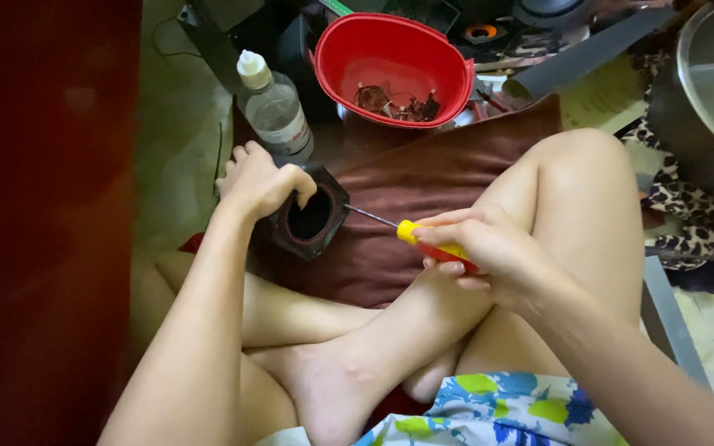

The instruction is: Polishing and cleaning the edges of a speaker housing using a screwdriver and a towel.

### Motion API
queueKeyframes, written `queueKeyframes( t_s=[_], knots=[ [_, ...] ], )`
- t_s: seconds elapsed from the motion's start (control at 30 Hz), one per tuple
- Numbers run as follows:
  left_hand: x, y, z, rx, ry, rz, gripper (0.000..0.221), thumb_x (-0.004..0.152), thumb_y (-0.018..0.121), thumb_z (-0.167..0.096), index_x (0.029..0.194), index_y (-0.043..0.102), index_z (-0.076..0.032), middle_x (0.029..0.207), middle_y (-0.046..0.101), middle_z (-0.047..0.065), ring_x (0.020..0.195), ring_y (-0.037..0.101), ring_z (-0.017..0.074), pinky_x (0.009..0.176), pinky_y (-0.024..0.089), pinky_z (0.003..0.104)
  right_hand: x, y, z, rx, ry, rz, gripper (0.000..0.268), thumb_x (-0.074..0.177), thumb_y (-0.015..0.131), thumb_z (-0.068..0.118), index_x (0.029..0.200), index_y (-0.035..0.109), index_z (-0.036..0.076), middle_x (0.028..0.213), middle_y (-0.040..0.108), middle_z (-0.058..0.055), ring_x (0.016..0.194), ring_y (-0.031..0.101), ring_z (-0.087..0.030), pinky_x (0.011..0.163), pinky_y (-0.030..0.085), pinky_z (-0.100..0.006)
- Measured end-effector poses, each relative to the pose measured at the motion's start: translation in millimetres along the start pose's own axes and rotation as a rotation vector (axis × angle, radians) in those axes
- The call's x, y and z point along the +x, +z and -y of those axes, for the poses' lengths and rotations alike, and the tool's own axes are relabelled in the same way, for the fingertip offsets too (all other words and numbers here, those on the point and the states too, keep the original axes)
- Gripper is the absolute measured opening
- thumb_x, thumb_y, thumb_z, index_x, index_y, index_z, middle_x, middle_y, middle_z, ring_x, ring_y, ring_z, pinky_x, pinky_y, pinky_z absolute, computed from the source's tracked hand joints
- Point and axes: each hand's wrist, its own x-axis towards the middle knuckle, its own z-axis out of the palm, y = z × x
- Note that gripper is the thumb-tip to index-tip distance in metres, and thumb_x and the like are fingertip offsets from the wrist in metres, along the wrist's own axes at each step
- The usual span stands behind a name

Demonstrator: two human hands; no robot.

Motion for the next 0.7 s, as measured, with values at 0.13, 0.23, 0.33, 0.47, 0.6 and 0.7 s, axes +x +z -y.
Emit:
queueKeyframes(
  t_s=[0.13, 0.23, 0.33, 0.47, 0.6, 0.7],
  knots=[
    [7.6, 2.8, 2.1, 0.033, 0.004, 0.001, 0.092, 0.037, 0.064, -0.016, 0.120, 0.030, 0.008, 0.130, 0.030, 0.026, 0.123, 0.029, 0.0420, 0.103, 0.026, 0.050, 13.5, -6.3, -15.3, -0.011, -0.016, -0.006, 0.035, 0.072, 0.066, 0.008, 0.104, 0.063, -0.007, 0.053, 0.050, -0.016, 0.037, 0.035, -0.010, 0.024, 0.018, -0.016],
    [21.9, 4.1, 9.5, 0.075, 0.041, 0.024, 0.093, 0.037, 0.063, -0.016, 0.122, 0.031, 0.008, 0.130, 0.032, 0.024, 0.122, 0.031, 0.0420, 0.102, 0.027, 0.051, 36.5, -12.5, -31.5, -0.609, -0.221, -0.082, 0.036, 0.063, 0.076, 0.029, 0.099, 0.071, 0.030, 0.071, 0.067, -0.005, 0.060, 0.060, -0.012, 0.054, 0.043, -0.017],
    [28.0, 2.1, 12.6, 0.043, 0.011, 0.054, 0.096, 0.039, 0.063, -0.016, 0.125, 0.028, 0.009, 0.133, 0.028, 0.025, 0.124, 0.029, 0.0427, 0.102, 0.026, 0.049, 34.7, -16.4, -32.7, -0.912, -0.518, -0.191, 0.036, 0.062, 0.073, 0.030, 0.097, 0.068, 0.039, 0.079, 0.070, 0.004, 0.071, 0.067, -0.015, 0.057, 0.051, -0.023],
    [22.1, -5.3, 10.7, -0.036, -0.039, 0.038, 0.097, 0.040, 0.062, -0.019, 0.127, 0.027, 0.008, 0.133, 0.028, 0.024, 0.125, 0.030, 0.0400, 0.102, 0.027, 0.047, 26.5, -20.4, -22.1, -1.509, -1.381, -0.215, 0.035, 0.069, 0.053, 0.005, 0.100, 0.063, 0.018, 0.071, 0.052, 0.000, 0.047, 0.054, -0.019, 0.042, 0.048, -0.032],
    [17.6, -5.3, 9.8, -0.112, -0.103, 0.025, 0.099, 0.039, 0.062, -0.019, 0.127, 0.025, 0.007, 0.135, 0.028, 0.023, 0.127, 0.029, 0.0370, 0.104, 0.026, 0.044, 25.9, -21.9, -5.5, -1.292, -1.228, -0.113, 0.026, 0.068, 0.062, 0.010, 0.093, 0.066, 0.017, 0.069, 0.054, -0.009, 0.059, 0.059, -0.033, 0.052, 0.048, -0.042],
    [16.2, -5.9, 9.1, -0.137, -0.103, 0.015, 0.101, 0.039, 0.060, -0.020, 0.129, 0.025, 0.007, 0.134, 0.029, 0.023, 0.126, 0.030, 0.0370, 0.103, 0.026, 0.044, 19.4, -17.6, 8.4, -0.488, -0.509, -0.077, 0.052, 0.058, 0.078, 0.018, 0.105, 0.061, 0.005, 0.062, 0.065, -0.014, 0.031, 0.055, -0.019, 0.025, 0.042, -0.024]
  ],
)
